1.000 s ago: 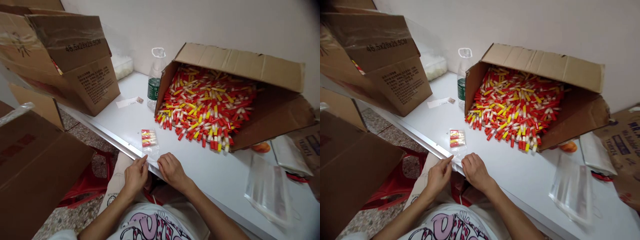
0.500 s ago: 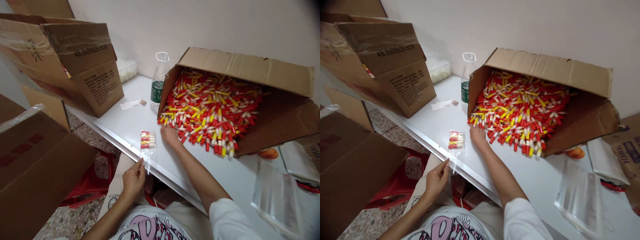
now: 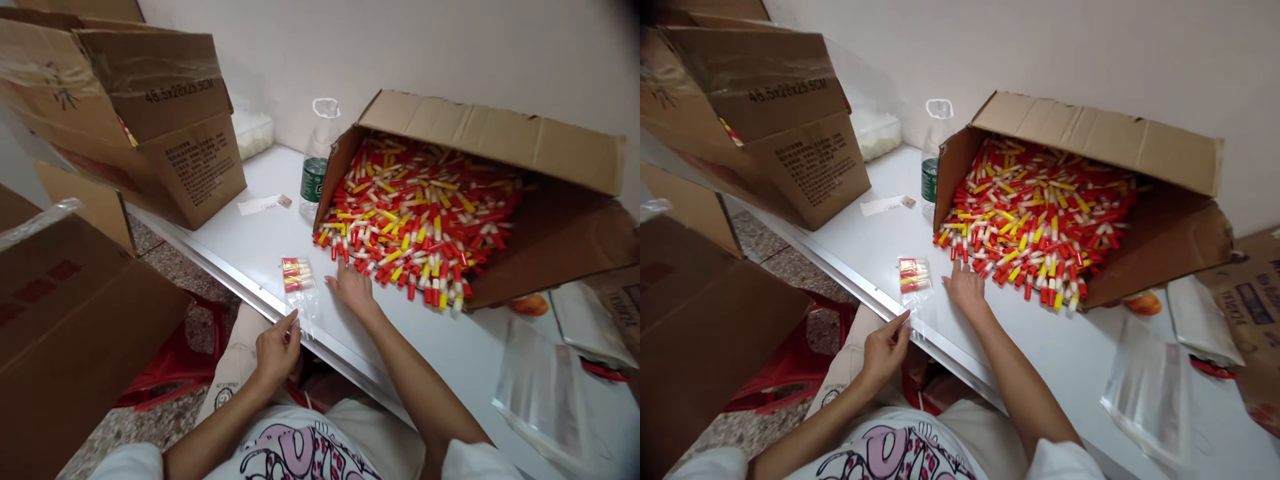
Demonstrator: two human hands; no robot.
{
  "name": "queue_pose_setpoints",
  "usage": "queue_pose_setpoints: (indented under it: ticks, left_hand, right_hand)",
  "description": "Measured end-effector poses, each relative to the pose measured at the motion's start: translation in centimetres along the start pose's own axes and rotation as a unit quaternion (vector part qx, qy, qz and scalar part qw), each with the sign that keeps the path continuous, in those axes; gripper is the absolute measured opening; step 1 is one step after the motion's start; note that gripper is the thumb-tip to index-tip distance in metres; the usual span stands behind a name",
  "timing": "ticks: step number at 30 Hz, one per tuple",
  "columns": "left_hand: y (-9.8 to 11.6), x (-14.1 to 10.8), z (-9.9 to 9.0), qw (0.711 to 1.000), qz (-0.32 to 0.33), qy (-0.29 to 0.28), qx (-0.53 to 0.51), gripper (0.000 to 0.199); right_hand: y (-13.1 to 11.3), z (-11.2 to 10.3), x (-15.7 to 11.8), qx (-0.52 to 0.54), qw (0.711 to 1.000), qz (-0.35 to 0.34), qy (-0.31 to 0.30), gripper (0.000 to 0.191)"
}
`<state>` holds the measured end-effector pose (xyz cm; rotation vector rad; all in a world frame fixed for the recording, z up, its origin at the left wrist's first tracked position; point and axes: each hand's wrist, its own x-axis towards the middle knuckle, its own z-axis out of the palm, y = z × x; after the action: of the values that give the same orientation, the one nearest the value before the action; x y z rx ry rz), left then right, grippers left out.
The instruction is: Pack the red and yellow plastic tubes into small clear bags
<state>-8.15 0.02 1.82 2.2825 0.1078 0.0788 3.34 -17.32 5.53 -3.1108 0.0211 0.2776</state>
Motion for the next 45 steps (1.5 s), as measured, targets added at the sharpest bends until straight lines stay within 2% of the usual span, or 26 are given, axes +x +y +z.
queue_pose_setpoints:
  ticks: [4,7,9,11,12,13,15,17,20,23,27,29,32,38,41,43,45]
  left_hand:
    - [0.7,0.1,0.2,1.000,-0.005,-0.001,-0.001,0.041]
    - [1.3,0.5,0.1,1.000,-0.002,0.010,-0.003,0.042]
    - [1.7,0.7,0.0,1.000,0.006,0.021,-0.004,0.041]
    - [2.2,0.9,0.1,0.999,0.013,0.028,-0.008,0.040]
    - [2.4,1.0,0.2,0.999,0.017,0.030,-0.010,0.040]
    - [2.6,1.1,0.4,0.999,0.020,0.029,-0.015,0.040]
    - [3.0,1.1,0.8,0.999,0.030,0.024,-0.029,0.041]
    - [3.3,0.9,1.3,0.998,0.044,0.017,-0.043,0.041]
    - [3.3,0.4,2.0,0.996,0.067,0.002,-0.058,0.041]
    - [3.1,0.1,2.3,0.996,0.062,-0.010,-0.066,0.041]
    - [3.2,0.2,1.8,0.997,0.035,-0.006,-0.070,0.041]
    - [3.3,0.3,1.6,0.997,0.035,-0.004,-0.072,0.040]
    - [3.4,0.3,1.5,0.996,0.041,-0.002,-0.073,0.040]
    - [3.2,-0.2,1.8,0.994,0.087,-0.001,-0.068,0.036]
    - [2.9,-0.3,2.0,0.994,0.097,0.000,-0.046,0.036]
    - [2.8,-0.4,2.1,0.994,0.110,-0.003,-0.019,0.036]
    - [2.7,-0.5,2.2,0.992,0.127,-0.005,0.002,0.037]
  right_hand:
    - [0.4,-0.1,1.3,0.039,0.999,-0.024,-0.019,0.030]
    - [1.6,-0.4,-1.1,0.079,0.994,-0.071,-0.005,0.025]
    - [2.4,-0.7,-4.6,0.170,0.970,-0.147,0.088,0.020]
    - [2.8,-0.9,-8.7,0.277,0.901,-0.229,0.241,0.015]
    - [2.9,-0.8,-10.5,0.299,0.869,-0.263,0.295,0.018]
    - [2.7,-0.6,-12.1,0.303,0.847,-0.291,0.327,0.024]
    - [2.3,0.4,-13.8,0.275,0.832,-0.335,0.347,0.034]
    - [1.8,1.7,-13.7,0.228,0.838,-0.353,0.348,0.034]
    - [1.4,3.5,-12.3,0.182,0.844,-0.356,0.357,0.031]
    - [1.4,4.1,-11.8,0.185,0.824,-0.384,0.373,0.032]
    - [1.5,3.4,-12.9,0.201,0.795,-0.424,0.383,0.036]
    - [1.6,3.1,-13.3,0.209,0.794,-0.421,0.385,0.036]
    - [1.4,3.3,-13.0,0.203,0.808,-0.404,0.378,0.033]
    - [0.8,4.5,-11.5,0.173,0.870,-0.331,0.323,0.031]
    - [0.2,4.7,-11.3,0.163,0.887,-0.318,0.292,0.035]
    - [-0.1,4.6,-11.3,0.145,0.902,-0.298,0.278,0.030]
    - [-0.5,4.3,-11.1,0.120,0.922,-0.245,0.276,0.023]
